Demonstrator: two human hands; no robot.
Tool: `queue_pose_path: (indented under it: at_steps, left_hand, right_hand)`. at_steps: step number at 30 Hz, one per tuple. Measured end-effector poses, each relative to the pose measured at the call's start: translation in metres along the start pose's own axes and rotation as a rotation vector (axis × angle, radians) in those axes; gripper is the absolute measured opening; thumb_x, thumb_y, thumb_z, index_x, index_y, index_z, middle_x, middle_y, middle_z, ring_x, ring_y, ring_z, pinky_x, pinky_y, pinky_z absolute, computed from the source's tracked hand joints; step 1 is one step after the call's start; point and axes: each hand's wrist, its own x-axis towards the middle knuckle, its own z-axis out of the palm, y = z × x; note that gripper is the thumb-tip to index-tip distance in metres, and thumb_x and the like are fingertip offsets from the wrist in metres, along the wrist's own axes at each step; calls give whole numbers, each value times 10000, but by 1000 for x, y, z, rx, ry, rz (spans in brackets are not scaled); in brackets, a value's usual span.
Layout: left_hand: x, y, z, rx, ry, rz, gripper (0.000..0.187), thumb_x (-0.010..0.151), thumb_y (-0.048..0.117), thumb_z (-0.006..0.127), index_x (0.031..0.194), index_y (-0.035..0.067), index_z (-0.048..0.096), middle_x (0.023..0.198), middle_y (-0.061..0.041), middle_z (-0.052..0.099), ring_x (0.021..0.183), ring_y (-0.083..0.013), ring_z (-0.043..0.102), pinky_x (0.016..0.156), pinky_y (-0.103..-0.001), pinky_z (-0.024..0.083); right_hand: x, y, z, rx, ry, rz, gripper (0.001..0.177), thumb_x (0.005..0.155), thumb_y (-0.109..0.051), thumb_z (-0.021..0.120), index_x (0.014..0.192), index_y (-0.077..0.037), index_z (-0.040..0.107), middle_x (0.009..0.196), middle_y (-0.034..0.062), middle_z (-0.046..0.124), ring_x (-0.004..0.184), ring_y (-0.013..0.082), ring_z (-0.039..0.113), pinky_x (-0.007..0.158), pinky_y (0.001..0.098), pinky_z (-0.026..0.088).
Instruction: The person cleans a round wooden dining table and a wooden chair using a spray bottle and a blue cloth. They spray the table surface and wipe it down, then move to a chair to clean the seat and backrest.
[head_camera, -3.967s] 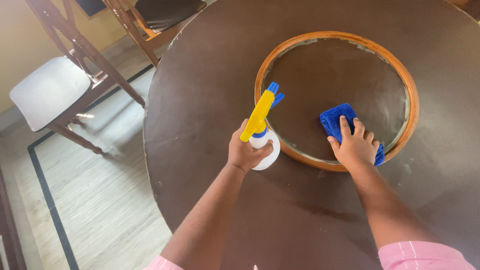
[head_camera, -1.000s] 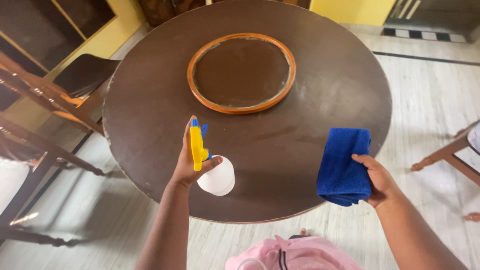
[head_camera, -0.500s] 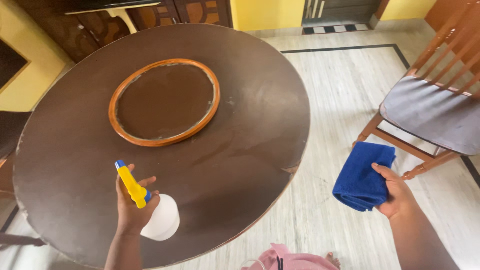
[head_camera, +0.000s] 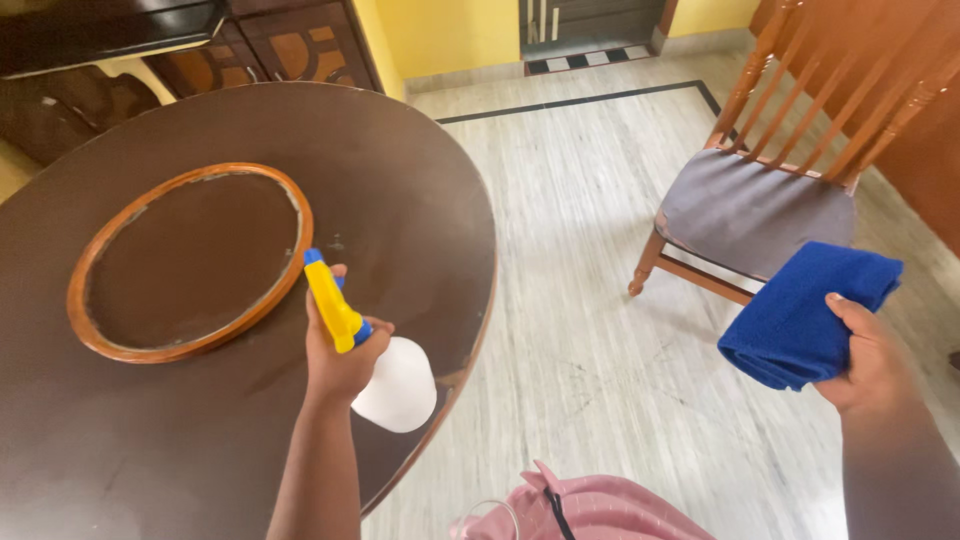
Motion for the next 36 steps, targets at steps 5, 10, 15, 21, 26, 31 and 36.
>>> queue_pose_path:
  at_steps: [5,10,15,21,26,31,36]
  left_hand:
    - [21,18,114,-9,-178,-101,950,721,-126,674,1572,131,338,1168,-213,472,820,-202,742,801,-320,587]
    - [47,26,201,2,-345,-160,954,677,-108,647,1545,156,352,1363,-68,538,825,-185,744,762,-320,585]
    - [89,-10,276,106,-662,-209,965,685,-20,691,1566,197,363,1287,-40,578,872,-188,727,822,-321,576]
    - [166,-104,390,288,-965,-199,1005,617,46,777,1545,200,422,1078,-66,686,949,-183,650,891,-313,533]
    - [231,-158,486,324,-1147,-350,931,606,31,724,1501,223,556,981,-109,669,902,-222,653,835,-342,552]
    - [291,-200,567,409,-1258,-360,859,604,36,745,1432,204,593,1017,-75,731,929,-203,701,834,-341,561]
    - [319,-223,623,474,-1378,-291,780,615,52,748,1374,195,636,1048,-99,737,965,-237,717,853,-347,552]
  right_hand:
    - [28,-42,-32,1,84,2,472,969,-237,637,1411,-88,561,1343,84,674,1225,282,660,1072,547,500]
    - [51,-62,-55,71,152,-21,515,973,-252,609,1448,-75,518,1367,106,672,1244,297,651,1086,538,484]
    - [99,-55,-84,132,145,-72,528,976,-235,592,1467,-61,502,1381,112,656,1255,299,646,1098,517,487]
    - [181,-59,-120,113,253,-47,493,986,-233,590,1449,-79,523,1345,109,660,1202,288,663,1064,492,506]
    - [242,-76,-133,82,479,-39,436,1010,-203,611,1426,-99,533,1315,104,657,1181,278,655,1024,485,530]
    - [276,-79,-131,32,631,-71,482,986,-192,583,1459,-165,491,1268,75,661,1132,269,663,963,506,533]
    - [308,-55,-151,55,683,-23,489,998,-195,592,1470,-119,492,1275,69,648,1133,277,647,945,504,538]
